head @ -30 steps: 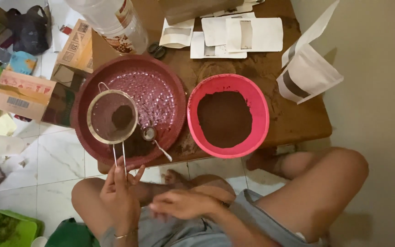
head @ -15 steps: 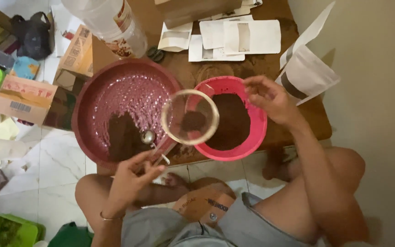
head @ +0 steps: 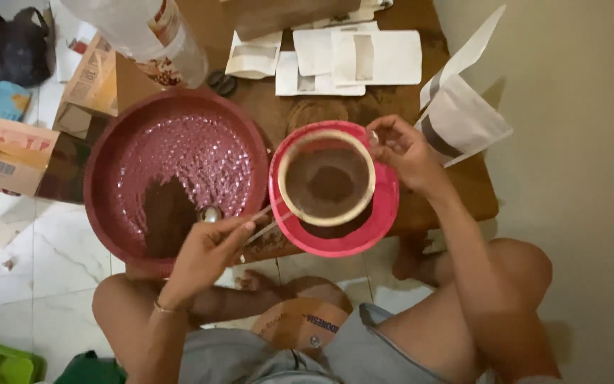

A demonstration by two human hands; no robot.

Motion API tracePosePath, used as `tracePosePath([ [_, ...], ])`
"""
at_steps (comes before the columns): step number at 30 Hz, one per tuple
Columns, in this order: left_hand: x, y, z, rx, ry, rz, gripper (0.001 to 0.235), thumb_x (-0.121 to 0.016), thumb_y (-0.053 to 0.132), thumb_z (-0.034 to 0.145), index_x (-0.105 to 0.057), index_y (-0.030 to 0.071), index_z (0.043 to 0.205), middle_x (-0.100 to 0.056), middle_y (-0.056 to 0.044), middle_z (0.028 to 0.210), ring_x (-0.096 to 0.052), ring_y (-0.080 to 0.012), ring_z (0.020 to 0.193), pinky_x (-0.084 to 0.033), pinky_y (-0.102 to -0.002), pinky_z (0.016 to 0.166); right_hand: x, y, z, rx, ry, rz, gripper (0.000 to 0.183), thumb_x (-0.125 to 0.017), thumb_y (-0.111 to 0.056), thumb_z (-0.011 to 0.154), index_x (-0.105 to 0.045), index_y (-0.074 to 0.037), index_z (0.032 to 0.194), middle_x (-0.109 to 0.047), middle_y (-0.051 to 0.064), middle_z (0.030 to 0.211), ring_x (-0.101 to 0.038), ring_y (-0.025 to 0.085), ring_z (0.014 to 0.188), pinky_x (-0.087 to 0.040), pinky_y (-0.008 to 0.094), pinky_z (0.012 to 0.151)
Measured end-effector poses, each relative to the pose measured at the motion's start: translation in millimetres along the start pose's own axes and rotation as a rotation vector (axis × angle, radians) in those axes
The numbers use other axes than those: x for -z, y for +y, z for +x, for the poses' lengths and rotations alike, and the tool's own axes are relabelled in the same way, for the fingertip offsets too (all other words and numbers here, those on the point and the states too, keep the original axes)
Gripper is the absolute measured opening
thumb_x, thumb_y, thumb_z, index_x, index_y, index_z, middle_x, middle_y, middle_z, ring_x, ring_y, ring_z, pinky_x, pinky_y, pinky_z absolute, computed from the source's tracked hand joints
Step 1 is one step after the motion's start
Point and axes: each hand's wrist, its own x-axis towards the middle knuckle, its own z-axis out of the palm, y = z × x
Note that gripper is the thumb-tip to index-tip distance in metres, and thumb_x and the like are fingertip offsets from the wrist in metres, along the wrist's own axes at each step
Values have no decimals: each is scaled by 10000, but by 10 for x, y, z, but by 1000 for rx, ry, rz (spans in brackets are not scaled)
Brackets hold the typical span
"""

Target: The person scoops a dark brown powder from a red tray using a spoon and sifts it through a mesh strainer into a pink bowl. They repeatedly transfer the powder and shake the strainer to separate the fine powder from larger particles.

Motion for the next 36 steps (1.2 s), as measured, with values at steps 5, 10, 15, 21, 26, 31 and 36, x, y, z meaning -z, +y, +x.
tracePosePath([
  [5, 79, 313, 9, 18, 21, -31, 198, -706, 76, 926, -830, 32, 1074, -506, -65, 437, -421, -89, 420, -412, -252, 396, -89, 2, 91, 18, -41, 77, 574, -819, -378, 856, -602, -39, 1265, -647, 73, 942, -663, 121, 796, -575, 256, 717],
  [10, 187, 471, 37, -34, 2, 130, 216, -669, 75, 943, -838, 68, 1076, -442, -7, 457, -377, -89, 451, -336, -236, 390, -111, -46, 112, 50, -18, 142, 610, -805, -472, 837, -592, -42, 1214, -627, 55, 914, -643, 110, 781, -570, 232, 723],
  [15, 173, 536, 109, -62, 6, 150, 223, -646, 18, 918, -848, 55, 1006, -449, -33, 420, -387, -96, 427, -349, -237, 394, -92, -102, 139, 95, -20, 134, 626, -774, -534, 850, -587, -47, 1196, -607, 51, 901, -625, 112, 778, -559, 253, 705],
  [21, 52, 676, 119, -43, -38, 123, 221, -638, 44, 950, -845, 28, 1025, -447, -16, 448, -370, -90, 447, -337, -223, 423, 17, 24, 122, 106, 56, 192, 594, -784, -488, 869, -582, -36, 1197, -614, 66, 880, -652, 120, 750, -555, 216, 644],
  [26, -15, 685, 216, -81, -83, 174, 204, -660, 111, 968, -854, 59, 933, -467, -17, 439, -394, -101, 463, -317, -244, 430, 114, 63, 113, 86, 145, 164, 395, -709, -308, 959, -581, -25, 1204, -606, 70, 868, -634, 116, 713, -536, 207, 631],
  [31, -68, 696, 288, -77, -109, 155, 211, -652, 89, 961, -847, 55, 1031, -476, -14, 463, -391, -104, 478, -319, -241, 448, 146, 31, 92, 55, 188, 135, 216, -635, -182, 1019, -578, -45, 1177, -598, 53, 859, -617, 93, 681, -481, 159, 543],
  [36, -124, 667, 376, -47, -108, 117, 210, -683, 125, 960, -834, 45, 1081, -512, -21, 456, -395, -90, 462, -321, -227, 442, 178, 71, 98, 100, 205, 238, 545, -804, -458, 881, -580, -50, 1163, -618, 68, 842, -625, 86, 644, -500, 149, 525],
])
